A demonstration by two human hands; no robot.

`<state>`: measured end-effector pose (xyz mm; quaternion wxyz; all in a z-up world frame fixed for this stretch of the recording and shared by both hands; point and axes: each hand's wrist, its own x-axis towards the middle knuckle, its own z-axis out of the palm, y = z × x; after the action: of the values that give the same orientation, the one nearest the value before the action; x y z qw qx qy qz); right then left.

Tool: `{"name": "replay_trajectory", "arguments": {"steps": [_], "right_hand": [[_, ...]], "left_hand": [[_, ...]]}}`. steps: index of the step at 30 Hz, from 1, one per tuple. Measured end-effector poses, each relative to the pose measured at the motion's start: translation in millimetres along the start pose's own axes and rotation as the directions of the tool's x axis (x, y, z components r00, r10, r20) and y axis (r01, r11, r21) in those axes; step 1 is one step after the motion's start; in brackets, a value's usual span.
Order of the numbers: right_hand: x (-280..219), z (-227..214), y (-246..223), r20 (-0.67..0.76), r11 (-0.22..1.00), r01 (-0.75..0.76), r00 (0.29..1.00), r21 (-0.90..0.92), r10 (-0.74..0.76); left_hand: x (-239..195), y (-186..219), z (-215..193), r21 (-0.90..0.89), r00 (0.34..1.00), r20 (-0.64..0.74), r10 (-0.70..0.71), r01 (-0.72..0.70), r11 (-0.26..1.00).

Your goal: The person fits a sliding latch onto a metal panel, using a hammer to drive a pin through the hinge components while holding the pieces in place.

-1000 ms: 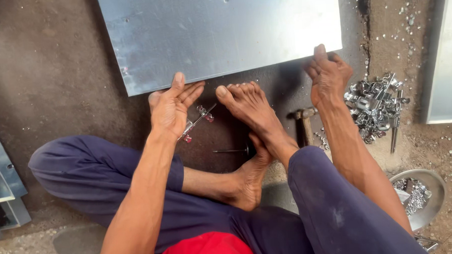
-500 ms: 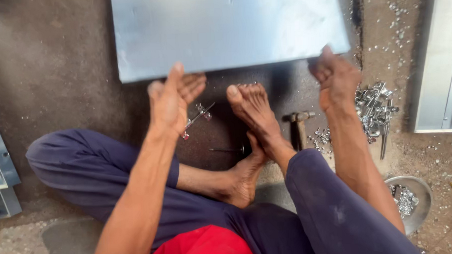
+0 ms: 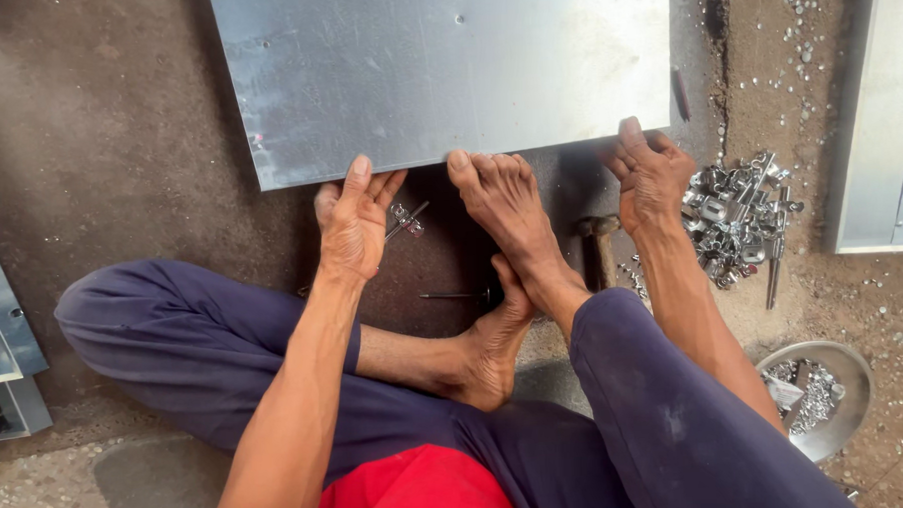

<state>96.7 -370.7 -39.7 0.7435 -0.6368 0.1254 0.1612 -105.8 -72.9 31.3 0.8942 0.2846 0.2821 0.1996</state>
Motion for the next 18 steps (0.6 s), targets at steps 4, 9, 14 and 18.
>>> {"name": "replay_trajectory", "arguments": {"steps": [4,9,14,18], "right_hand": [[-38,43,-16,0.084,1.000,-0.004,0.996,-0.001,0.004],[-95,116,13,0.872,-0.154,0.869,0.431,-0.471,-0.230],[-85,100,67,0.879,-0.216,0.872,0.366,-0.439,-0.306],[-72,76,87,0.869,-0.194,0.874,0.368,-0.444,-0.330]], "left_hand": [[2,-11,-7,-0.008,0.998,-0.061,-0.014,0.014,1.000],[-34,-28,-12,0.427,0.983,-0.171,-0.068,0.136,0.894],[-82,-59,-47,0.756,0.741,0.615,-0.268,-0.651,-0.065],[-71,-55,-59,0.921,0.913,0.358,-0.196,-0.310,0.237]]}}
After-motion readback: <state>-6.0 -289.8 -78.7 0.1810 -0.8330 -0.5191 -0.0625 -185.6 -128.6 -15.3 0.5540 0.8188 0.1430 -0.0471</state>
